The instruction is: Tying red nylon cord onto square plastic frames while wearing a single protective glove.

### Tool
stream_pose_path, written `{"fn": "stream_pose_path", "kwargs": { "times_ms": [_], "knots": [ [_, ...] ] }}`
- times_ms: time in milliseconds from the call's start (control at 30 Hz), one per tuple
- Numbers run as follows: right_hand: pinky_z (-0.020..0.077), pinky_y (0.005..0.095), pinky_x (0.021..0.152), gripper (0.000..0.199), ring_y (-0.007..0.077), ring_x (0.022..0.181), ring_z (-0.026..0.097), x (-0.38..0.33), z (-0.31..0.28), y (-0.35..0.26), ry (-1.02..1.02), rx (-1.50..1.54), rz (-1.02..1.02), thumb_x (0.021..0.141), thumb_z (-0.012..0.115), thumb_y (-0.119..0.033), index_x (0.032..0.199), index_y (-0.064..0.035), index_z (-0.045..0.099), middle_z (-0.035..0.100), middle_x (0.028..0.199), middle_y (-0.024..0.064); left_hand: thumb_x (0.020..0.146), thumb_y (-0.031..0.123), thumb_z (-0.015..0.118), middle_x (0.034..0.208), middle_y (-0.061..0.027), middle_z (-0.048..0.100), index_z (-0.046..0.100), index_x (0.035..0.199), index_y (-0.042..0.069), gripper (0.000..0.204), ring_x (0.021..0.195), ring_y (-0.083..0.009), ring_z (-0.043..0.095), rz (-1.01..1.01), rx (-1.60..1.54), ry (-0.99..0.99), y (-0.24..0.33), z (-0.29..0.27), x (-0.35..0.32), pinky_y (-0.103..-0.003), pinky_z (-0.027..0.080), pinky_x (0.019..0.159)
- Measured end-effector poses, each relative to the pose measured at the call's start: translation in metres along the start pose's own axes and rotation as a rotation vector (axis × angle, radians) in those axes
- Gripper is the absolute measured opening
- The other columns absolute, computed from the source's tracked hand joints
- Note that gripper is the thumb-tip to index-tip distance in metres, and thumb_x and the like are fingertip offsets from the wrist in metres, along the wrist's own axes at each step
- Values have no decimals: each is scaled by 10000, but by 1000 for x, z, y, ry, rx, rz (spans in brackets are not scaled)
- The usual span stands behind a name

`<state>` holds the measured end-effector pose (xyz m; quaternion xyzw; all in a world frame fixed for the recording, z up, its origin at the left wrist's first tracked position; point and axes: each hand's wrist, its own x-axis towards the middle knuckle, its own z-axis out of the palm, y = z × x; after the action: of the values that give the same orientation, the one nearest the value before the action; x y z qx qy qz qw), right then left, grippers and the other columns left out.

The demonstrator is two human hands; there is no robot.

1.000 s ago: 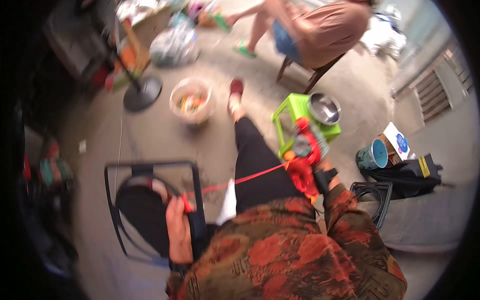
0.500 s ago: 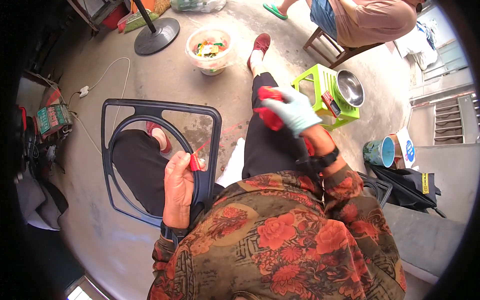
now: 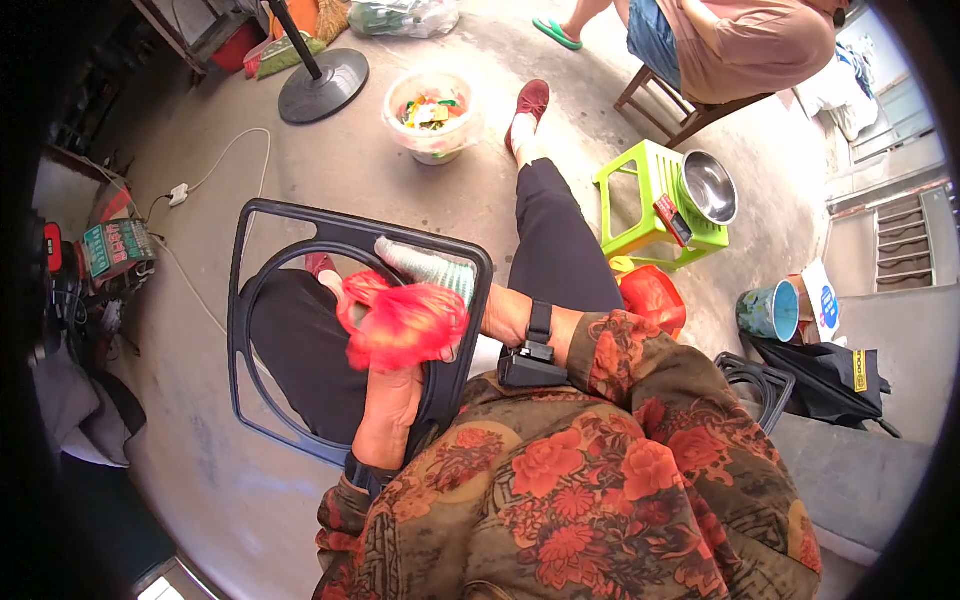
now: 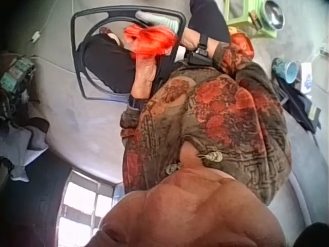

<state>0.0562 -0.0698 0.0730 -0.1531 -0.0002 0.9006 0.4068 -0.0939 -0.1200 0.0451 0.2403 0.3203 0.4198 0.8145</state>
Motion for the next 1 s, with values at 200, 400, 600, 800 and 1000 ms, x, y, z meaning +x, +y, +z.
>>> {"fn": "stream_pose_path", "kwargs": {
  "times_ms": [200, 400, 600, 800, 1000],
  "knots": [
    [415, 331, 955, 680, 182, 943, 610, -8, -31, 4, -204, -218, -148, 879, 608, -267, 1377, 34, 258, 568, 1167, 134, 893, 71, 580, 978, -114, 639, 588, 1002, -60, 171, 879, -163, 613, -84, 128, -21, 11, 10, 0, -298, 480, 833],
    [495, 383, 890, 536, 270, 986, 613, -28, -36, -20, 25, -359, -119, 795, 693, -273, 1211, -3, 490, 597, 1120, 188, 895, 92, 583, 861, -78, 656, 607, 993, -35, 162, 719, -122, 617, -78, 91, -44, 17, 9, 3, -233, 491, 696],
    [467, 447, 875, 349, 258, 883, 597, -59, -75, -47, 183, 43, -764, 848, 625, -305, 1082, -54, 560, 612, 930, 85, 910, 124, 570, 741, -66, 619, 587, 860, 4, 131, 663, -132, 603, -57, 114, 13, 21, 7, 2, -236, 489, 651],
    [468, 311, 671, 380, 130, 564, 514, -164, -43, -65, -48, 194, -779, 918, 527, -384, 1036, -24, 497, 503, 715, 8, 912, 132, 567, 730, -66, 613, 566, 854, 26, 121, 672, -146, 605, -62, 58, 34, 28, 5, -2, -264, 513, 652],
    [361, 238, 494, 384, 72, 470, 403, -224, -71, -78, -39, -108, -825, 961, 444, -384, 1042, -12, 487, 388, 634, -16, 912, 123, 563, 736, -71, 616, 546, 914, 28, 96, 672, -153, 610, -35, 47, 68, 28, 3, -3, -279, 523, 658]
  ]
}}
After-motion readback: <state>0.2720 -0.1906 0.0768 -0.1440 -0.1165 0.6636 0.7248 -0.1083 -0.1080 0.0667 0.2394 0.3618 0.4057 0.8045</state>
